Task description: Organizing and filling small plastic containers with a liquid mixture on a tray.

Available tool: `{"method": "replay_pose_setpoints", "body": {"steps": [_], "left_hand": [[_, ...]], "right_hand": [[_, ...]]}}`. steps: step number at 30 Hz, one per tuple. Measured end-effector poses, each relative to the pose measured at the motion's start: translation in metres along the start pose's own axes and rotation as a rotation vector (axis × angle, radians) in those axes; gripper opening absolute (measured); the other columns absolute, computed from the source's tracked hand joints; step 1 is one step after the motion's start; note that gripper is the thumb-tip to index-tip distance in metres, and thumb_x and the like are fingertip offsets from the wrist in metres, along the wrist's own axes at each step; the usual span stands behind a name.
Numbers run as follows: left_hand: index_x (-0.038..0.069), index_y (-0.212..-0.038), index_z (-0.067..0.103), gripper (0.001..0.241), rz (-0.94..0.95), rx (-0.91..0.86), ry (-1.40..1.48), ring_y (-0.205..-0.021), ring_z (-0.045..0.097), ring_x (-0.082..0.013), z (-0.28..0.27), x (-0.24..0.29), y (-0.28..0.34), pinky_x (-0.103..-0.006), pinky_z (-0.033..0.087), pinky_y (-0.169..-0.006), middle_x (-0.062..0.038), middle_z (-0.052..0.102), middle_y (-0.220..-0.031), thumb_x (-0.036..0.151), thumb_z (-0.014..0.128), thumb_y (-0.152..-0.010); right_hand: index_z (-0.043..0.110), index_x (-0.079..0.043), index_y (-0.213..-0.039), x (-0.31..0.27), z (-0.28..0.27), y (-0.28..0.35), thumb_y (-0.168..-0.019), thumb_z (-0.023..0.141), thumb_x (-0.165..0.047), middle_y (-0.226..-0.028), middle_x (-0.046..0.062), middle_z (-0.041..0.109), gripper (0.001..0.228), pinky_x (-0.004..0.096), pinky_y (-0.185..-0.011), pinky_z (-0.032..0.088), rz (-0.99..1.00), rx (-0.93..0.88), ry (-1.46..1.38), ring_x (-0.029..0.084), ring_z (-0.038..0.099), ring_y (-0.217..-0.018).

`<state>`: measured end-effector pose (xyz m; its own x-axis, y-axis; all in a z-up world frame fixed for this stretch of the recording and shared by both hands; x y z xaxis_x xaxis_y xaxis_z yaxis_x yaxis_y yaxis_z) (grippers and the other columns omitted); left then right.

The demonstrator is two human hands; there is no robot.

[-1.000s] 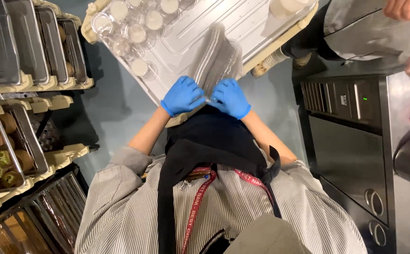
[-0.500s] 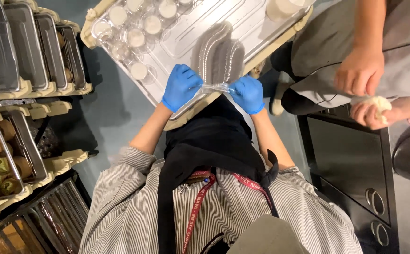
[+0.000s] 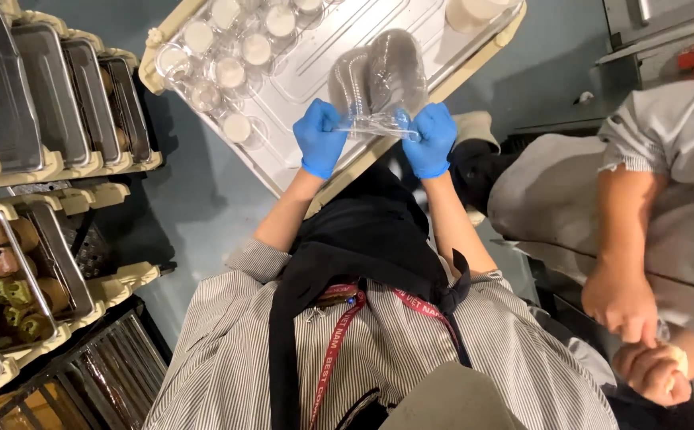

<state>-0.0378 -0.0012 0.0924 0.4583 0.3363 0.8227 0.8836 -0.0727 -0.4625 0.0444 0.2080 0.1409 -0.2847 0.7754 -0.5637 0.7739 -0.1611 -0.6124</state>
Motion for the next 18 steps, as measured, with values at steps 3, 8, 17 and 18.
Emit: {"method": "replay_pose_setpoints", "body": {"steps": [3,8,17,18], "left_hand": [[0.005,-0.083,0.056,0.022,-0.223,-0.057,0.083,-0.055,0.038,-0.0140,0.004,-0.007,0.000,-0.0307,0.034,-0.051,-0.003,0.039,-0.060,0.002,0.077,-0.076],[0.002,-0.099,0.056,0.033,-0.172,-0.300,0.277,-0.067,0.047,-0.0144,0.001,0.006,0.000,-0.0271,0.044,-0.063,-0.005,0.049,-0.074,0.010,0.081,-0.079],[0.005,-0.134,0.038,0.072,-1.089,-0.212,0.510,-0.102,0.064,-0.0215,0.062,-0.165,0.107,-0.0403,0.063,-0.078,-0.009,0.049,-0.120,0.039,0.078,-0.084],[0.004,-0.136,0.037,0.079,-1.154,-0.121,0.487,-0.101,0.064,-0.0229,0.062,-0.182,0.118,-0.0411,0.063,-0.076,-0.012,0.051,-0.121,0.041,0.080,-0.082]], "right_hand": [[0.045,-0.003,-0.075,0.004,0.011,0.002,-0.087,0.075,-0.001,-0.087,0.012,0.055,0.033,0.037,-0.071,0.044,0.206,0.086,-0.238,0.029,0.052,-0.075],[0.049,-0.001,-0.087,0.000,0.025,-0.003,-0.094,0.071,-0.002,-0.104,0.014,0.059,0.023,0.036,-0.086,0.050,0.290,0.060,-0.328,0.030,0.058,-0.091],[0.063,-0.005,-0.086,-0.009,0.092,0.010,-0.084,0.081,-0.005,-0.099,0.010,0.068,0.018,0.038,-0.085,0.052,0.143,-0.304,-0.308,0.030,0.064,-0.095],[0.063,-0.004,-0.083,0.002,0.102,0.019,-0.083,0.082,-0.005,-0.098,0.008,0.070,0.019,0.037,-0.086,0.053,0.232,-0.308,-0.374,0.027,0.065,-0.095]]}}
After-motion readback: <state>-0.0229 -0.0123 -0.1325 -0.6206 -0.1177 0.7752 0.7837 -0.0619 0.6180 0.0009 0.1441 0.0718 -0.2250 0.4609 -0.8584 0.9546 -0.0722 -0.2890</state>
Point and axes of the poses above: each hand's wrist, its own y-axis away from the middle knuckle, its own z-axis out of the palm, x = y × z, the point moved 9 cm from there along -y, towards the middle knuckle
